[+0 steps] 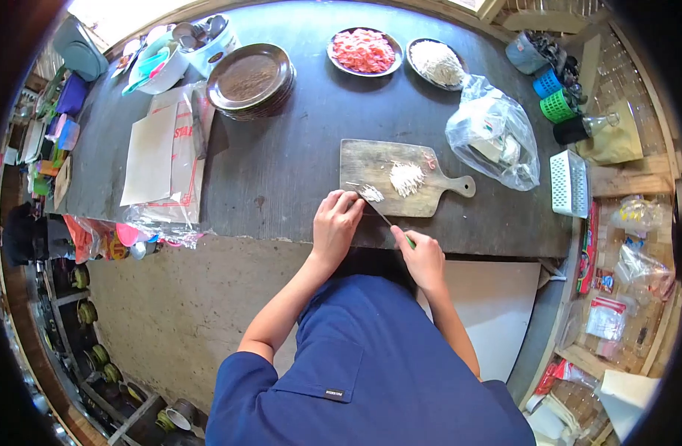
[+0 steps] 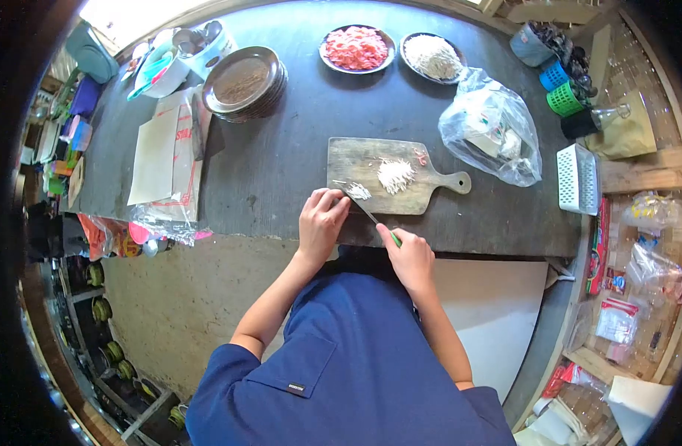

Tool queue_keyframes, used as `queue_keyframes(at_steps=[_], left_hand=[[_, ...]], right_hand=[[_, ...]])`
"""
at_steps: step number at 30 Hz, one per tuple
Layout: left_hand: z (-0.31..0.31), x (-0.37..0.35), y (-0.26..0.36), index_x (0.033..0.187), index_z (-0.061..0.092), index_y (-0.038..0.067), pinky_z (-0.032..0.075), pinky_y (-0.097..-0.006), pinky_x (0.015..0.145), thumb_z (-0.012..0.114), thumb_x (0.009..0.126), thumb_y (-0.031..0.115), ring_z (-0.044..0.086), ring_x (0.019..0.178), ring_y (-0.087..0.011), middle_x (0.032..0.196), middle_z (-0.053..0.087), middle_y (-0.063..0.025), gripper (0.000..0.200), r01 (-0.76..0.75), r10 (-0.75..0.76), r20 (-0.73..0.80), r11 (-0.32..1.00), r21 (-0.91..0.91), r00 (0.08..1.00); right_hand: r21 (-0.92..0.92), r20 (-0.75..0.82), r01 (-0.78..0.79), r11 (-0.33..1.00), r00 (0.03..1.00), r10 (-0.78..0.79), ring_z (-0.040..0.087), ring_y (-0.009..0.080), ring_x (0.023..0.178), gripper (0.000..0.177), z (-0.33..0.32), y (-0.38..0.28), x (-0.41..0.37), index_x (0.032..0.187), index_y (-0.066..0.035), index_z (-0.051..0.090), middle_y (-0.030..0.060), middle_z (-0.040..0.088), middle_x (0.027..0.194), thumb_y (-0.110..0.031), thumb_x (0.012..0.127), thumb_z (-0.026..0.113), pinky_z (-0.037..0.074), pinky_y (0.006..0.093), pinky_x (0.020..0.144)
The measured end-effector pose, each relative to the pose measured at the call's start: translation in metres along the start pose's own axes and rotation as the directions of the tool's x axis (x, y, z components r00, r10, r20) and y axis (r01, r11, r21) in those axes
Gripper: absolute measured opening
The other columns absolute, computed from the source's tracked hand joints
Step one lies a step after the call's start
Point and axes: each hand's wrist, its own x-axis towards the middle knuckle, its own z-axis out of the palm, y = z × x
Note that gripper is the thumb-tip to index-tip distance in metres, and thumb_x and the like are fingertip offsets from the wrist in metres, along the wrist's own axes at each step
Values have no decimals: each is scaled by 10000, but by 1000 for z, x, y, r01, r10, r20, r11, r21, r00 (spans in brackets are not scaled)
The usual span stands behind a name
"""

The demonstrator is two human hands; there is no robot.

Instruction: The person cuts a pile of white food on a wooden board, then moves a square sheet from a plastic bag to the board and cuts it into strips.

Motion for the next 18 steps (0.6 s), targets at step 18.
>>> queue_keyframes(at_steps=[18], left_hand=[[-2,0,5,1004,755,-2,551,-413,954,758,917,67,643,1107,-311,1085,695,-93,112,53,-56,-58,997,-56,997]], right_hand=[[67,62,-22,998,998,18,739,399,762,645,-17,-9,1,826,-74,804,189,717,729,-650,1030,597,555,467,720]])
